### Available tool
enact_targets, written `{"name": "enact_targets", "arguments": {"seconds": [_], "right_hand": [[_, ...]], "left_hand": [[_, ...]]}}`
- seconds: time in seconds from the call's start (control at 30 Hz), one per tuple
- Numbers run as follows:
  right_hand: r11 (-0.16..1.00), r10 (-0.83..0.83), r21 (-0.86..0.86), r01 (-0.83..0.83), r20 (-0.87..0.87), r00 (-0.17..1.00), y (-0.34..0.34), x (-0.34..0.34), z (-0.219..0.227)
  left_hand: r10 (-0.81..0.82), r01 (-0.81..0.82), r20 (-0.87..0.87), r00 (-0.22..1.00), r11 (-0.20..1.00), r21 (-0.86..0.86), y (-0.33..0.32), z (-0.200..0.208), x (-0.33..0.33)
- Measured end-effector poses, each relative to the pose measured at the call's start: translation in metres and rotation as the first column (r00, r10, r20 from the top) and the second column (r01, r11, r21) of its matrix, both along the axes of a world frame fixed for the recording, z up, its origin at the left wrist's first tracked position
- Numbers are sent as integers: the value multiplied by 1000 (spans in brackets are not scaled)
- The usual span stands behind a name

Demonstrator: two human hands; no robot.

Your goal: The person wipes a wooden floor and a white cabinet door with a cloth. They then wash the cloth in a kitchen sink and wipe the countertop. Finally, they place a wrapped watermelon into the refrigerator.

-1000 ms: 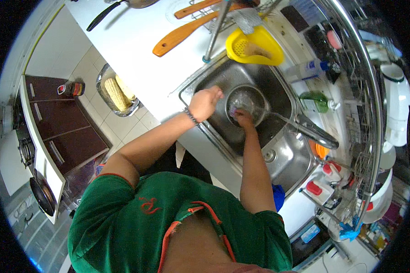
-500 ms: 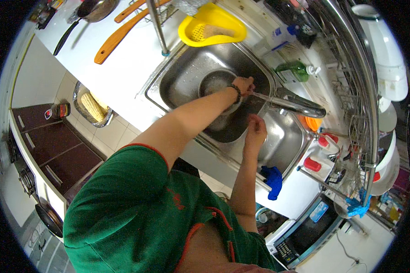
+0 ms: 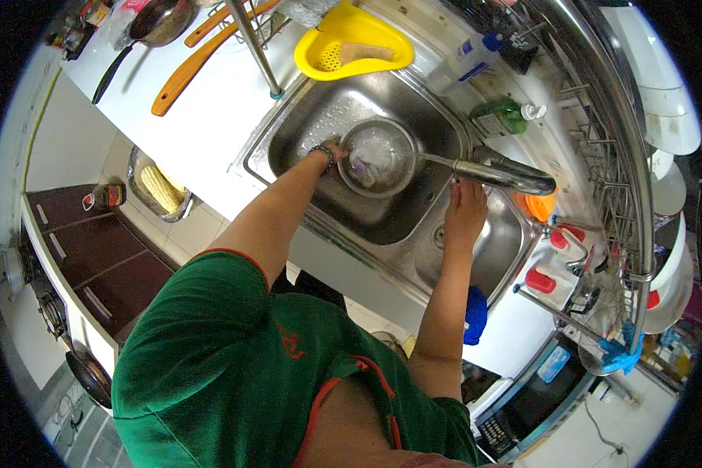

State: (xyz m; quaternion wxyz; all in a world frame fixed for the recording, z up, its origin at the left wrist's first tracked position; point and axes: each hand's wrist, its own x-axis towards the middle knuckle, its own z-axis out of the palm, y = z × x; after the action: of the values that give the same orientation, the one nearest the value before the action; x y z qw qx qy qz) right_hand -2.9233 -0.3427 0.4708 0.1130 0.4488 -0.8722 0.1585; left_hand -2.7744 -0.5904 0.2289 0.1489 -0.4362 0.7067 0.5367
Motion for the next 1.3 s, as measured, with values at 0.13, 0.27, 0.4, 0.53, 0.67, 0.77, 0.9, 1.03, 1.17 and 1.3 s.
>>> {"name": "enact_targets", "arguments": {"seconds": [0.13, 0.27, 0.4, 0.53, 0.67, 0.77, 0.9, 1.03, 1.17, 1.3], "right_hand": [[999, 2, 39, -1, -14, 1000, -13, 0, 3], [998, 53, 34, -48, -157, 986, -31, -4, -8], [996, -48, 59, 62, -211, 976, -27, -32, -22], [999, -20, 43, 23, -58, 998, -53, -16, 6], [994, 25, -101, -35, -99, 995, -41, -8, 2], [964, 27, -262, -35, -34, 999, -16, 14, -9], [962, 230, -214, -172, 284, 931, -18, 75, -10], [887, 458, -269, -376, 402, 793, -55, 147, 24], [795, 601, -283, -537, 496, 627, -122, 210, 51], [687, 692, -103, -719, 394, 605, -206, 271, 41]], "left_hand": [[-27, 1, -88, 996, 958, -286, 1, -37, 2], [125, -103, 112, 986, 978, -182, -5, -39, 2], [324, -316, -70, 943, 943, 106, 22, 94, 2], [460, -436, -161, 873, 885, 164, 26, 167, 32], [495, -446, -205, 844, 861, 246, 23, 188, 71], [497, -453, -214, 841, 863, 222, 21, 240, 111], [519, -500, -231, 823, 855, 140, 14, 250, 172], [558, -550, -229, 798, 829, 103, -2, 268, 228], [614, -607, -231, 755, 787, 108, -31, 267, 282], [638, -635, -288, 714, 764, 117, -70, 257, 324]]}}
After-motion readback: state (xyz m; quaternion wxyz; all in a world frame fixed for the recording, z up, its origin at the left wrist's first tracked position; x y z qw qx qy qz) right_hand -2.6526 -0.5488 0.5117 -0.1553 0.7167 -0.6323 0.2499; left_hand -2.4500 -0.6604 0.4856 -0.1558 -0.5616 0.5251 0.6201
